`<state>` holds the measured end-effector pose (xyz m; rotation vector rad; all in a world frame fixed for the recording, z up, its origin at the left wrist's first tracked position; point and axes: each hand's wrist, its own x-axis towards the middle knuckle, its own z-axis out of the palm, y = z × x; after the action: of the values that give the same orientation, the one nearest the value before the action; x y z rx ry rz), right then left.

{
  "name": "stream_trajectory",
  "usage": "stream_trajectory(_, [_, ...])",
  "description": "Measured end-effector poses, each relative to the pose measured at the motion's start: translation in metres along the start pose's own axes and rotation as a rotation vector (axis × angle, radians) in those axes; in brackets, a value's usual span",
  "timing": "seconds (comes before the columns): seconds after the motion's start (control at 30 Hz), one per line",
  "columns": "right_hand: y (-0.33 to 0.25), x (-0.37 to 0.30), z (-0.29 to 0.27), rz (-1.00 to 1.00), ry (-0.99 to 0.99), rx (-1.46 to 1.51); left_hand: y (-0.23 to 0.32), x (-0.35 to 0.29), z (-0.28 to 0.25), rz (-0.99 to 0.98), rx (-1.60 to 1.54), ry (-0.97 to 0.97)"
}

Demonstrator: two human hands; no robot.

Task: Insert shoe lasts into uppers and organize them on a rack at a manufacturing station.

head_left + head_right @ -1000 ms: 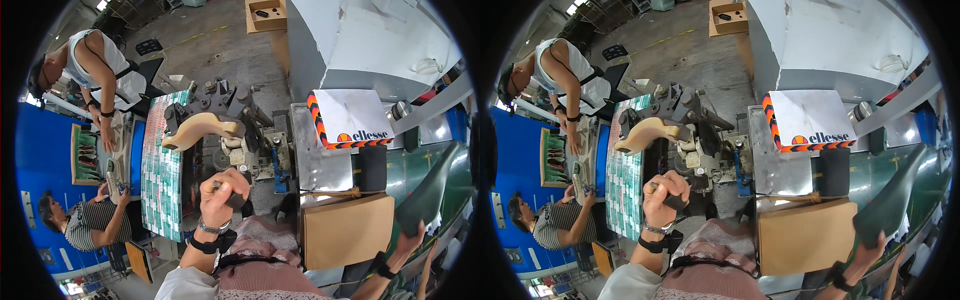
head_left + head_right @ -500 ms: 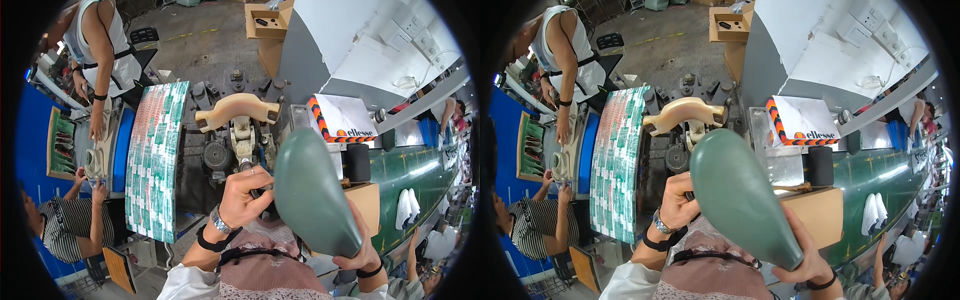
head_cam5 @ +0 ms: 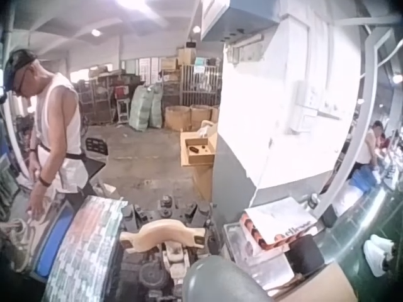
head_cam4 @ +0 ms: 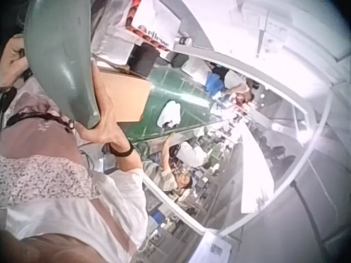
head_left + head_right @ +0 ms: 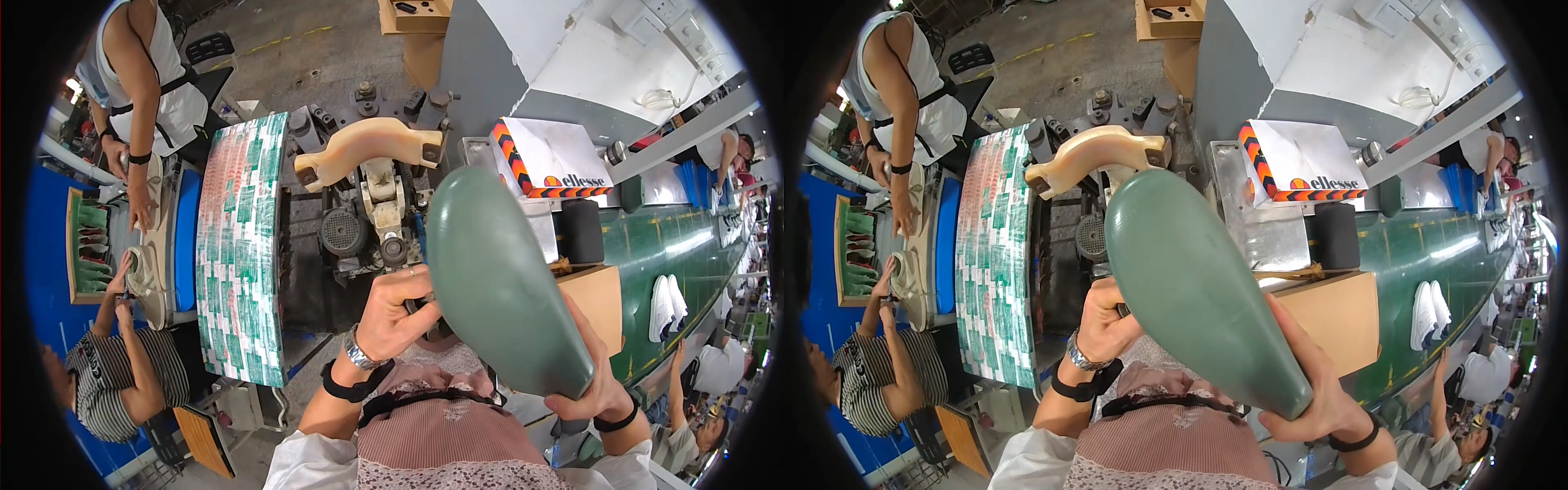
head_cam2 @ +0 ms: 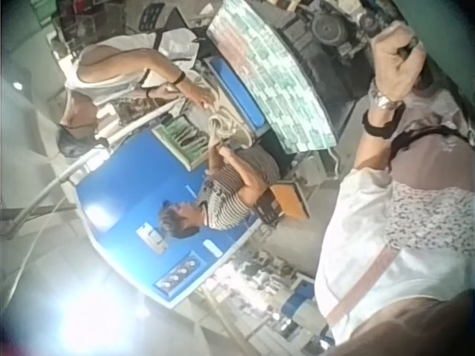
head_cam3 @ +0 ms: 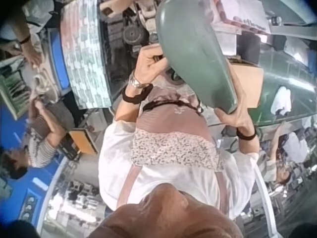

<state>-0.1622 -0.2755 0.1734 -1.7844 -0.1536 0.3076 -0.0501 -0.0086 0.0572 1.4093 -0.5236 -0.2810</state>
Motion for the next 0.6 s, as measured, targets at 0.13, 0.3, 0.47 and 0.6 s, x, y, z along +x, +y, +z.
stream_trajectory(0.13, [0.0,0.01,-0.004,0.097,-0.126,-0.055,0.006,0.001,-0.004,0.022,0.144,-0.001])
stream_trajectory(0.3, [0.003,0.008,0.005,-0.131,-0.013,0.078,0.008,0.0,-0.008,0.086,0.353,0.06])
stream_trajectory(0.47, [0.013,0.01,0.005,0.097,-0.138,-0.08,0.006,0.004,-0.011,0.174,0.203,0.072])
stream_trajectory(0.6, [0.018,-0.001,0.0,-0.02,0.093,0.068,0.016,-0.003,-0.018,0.092,0.05,0.034])
